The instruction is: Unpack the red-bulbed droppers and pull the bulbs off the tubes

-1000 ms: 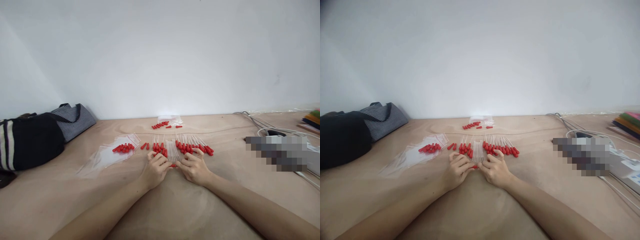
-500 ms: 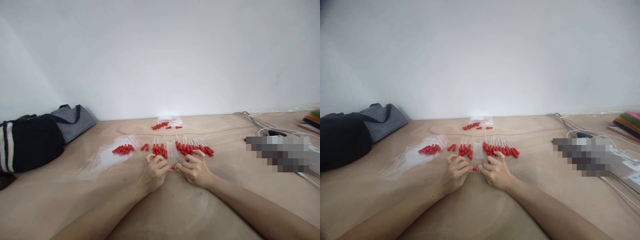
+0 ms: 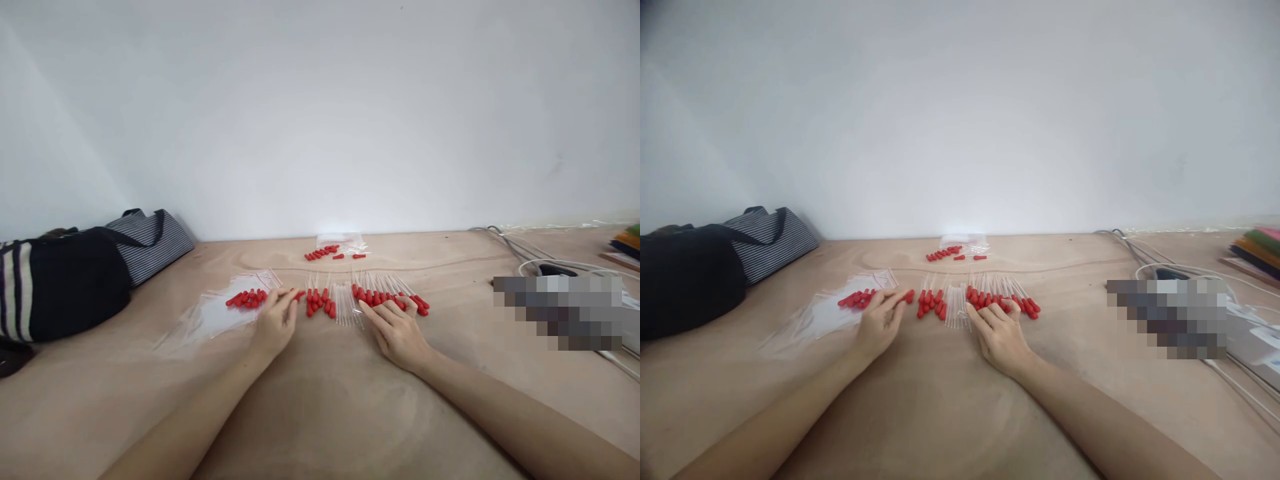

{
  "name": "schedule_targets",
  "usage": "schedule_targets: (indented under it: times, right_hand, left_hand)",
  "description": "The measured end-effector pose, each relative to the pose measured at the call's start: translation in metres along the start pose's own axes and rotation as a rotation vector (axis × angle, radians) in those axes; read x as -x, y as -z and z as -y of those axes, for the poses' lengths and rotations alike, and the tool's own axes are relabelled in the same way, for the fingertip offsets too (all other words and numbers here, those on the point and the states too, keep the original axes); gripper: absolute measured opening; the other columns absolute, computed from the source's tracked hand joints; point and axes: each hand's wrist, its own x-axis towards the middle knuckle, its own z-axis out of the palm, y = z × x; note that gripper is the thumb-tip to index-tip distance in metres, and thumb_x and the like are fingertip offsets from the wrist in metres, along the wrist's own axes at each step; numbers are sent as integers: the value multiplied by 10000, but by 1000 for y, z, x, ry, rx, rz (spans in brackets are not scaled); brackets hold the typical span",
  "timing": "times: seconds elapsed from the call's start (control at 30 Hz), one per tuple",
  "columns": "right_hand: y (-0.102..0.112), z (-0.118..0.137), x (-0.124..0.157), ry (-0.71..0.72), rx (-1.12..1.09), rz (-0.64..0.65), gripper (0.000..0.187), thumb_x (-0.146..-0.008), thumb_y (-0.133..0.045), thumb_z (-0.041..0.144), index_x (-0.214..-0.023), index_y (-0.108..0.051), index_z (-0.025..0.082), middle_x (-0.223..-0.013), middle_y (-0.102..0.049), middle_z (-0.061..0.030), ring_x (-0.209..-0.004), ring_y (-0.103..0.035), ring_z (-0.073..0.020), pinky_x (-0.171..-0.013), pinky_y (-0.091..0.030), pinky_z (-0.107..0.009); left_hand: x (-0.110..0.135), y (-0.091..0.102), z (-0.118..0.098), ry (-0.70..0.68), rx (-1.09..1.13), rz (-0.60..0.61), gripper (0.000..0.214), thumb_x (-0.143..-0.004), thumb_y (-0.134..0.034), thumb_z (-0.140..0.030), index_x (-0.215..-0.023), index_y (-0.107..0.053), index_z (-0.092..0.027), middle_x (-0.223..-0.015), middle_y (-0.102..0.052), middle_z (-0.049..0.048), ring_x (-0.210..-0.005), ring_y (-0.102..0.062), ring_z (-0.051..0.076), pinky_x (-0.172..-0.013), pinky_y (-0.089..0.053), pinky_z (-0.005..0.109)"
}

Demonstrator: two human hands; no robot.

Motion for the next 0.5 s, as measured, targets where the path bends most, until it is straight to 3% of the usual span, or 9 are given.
schedule_targets:
  times: [0.1, 0.23, 0.37, 0.5]
  right_hand:
    - [-3, 0, -1, -9, -27, -68, 282, -823, -393, 106, -1019, -583, 179, -692, -635, -1, -680, -503, -106, -852, -203, -348]
    - [-6, 1, -3, -49, -27, -135, 163, -818, -477, 159, -881, -621, 203, -590, -622, 30, -640, -512, -99, -874, -183, -361]
    - [-6, 1, -4, -95, 1, -161, 112, -798, -521, 200, -823, -630, 207, -578, -617, 32, -631, -508, -104, -854, -193, -359]
    - [-9, 0, -7, -126, 29, -137, 173, -796, -490, 179, -906, -623, 192, -627, -626, 7, -681, -519, -126, -817, -209, -346]
  left_hand:
    - [-10, 8, 29, 145, -147, -9, 257, -809, -411, -216, -986, -590, -161, -795, -553, 52, -677, -543, 163, -666, -455, 289]
    - [-15, 12, 52, 211, -300, 61, 191, -760, -486, -266, -902, -579, -177, -766, -613, 46, -734, -548, 214, -717, -416, 330]
    - [-13, 8, 49, 184, -402, 137, 167, -771, -502, -320, -810, -600, -190, -761, -635, 54, -769, -540, 249, -689, -376, 343]
    - [-10, 5, 35, 138, -442, 55, 173, -791, -502, -316, -824, -623, -196, -801, -633, 64, -807, -525, 252, -682, -344, 342]
